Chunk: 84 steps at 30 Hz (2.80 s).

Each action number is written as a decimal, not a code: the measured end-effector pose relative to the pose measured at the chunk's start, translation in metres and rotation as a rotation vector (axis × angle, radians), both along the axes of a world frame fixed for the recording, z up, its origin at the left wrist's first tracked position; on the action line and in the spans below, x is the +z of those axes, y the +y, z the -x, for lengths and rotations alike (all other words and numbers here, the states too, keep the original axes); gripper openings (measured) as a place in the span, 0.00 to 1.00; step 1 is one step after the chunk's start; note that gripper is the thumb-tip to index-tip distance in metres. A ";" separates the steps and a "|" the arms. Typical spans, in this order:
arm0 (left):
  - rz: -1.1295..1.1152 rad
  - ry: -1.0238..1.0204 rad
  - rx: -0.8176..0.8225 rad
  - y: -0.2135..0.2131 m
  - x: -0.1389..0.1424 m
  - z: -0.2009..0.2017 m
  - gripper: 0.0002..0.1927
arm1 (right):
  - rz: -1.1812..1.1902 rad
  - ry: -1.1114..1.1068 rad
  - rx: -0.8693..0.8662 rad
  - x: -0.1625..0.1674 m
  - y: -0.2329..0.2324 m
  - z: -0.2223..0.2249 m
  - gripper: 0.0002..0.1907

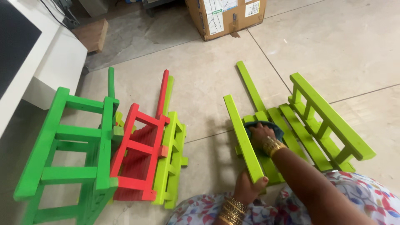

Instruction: The person sits on the floor and wipes several small painted wooden chairs with a cloth. They handle a green chair first, wiping its seat and back, then move to a lime-green chair, wiping its surfaces and underside. The chairs are placed on the floor and handled one at a time.

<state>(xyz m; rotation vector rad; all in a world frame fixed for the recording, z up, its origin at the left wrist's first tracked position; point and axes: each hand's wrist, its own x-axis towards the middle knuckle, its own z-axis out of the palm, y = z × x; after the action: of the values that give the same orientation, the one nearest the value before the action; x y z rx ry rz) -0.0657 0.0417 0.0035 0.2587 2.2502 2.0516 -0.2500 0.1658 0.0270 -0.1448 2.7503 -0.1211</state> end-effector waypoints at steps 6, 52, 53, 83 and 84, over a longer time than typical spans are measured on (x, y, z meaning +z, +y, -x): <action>-0.026 -0.009 -0.002 0.006 0.003 -0.017 0.24 | -0.048 -0.031 0.155 0.008 0.038 -0.111 0.35; 0.023 0.070 0.008 0.006 0.026 -0.031 0.22 | -0.234 0.112 -0.294 -0.022 0.130 -0.115 0.17; 0.025 0.088 0.025 0.006 0.024 -0.033 0.22 | -0.236 0.126 -0.268 -0.023 0.124 -0.125 0.18; 0.006 0.139 0.060 0.015 -0.010 -0.035 0.26 | 1.004 0.253 0.409 0.033 0.052 -0.149 0.32; 0.001 0.149 0.045 0.013 -0.009 -0.032 0.26 | 0.901 0.263 0.403 0.040 0.040 -0.146 0.33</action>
<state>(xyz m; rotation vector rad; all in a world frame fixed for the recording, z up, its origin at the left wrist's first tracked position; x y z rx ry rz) -0.0334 0.0546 -0.0060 0.3752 2.3618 2.1202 -0.1043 0.2054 0.0665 -0.9925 2.6204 -1.2846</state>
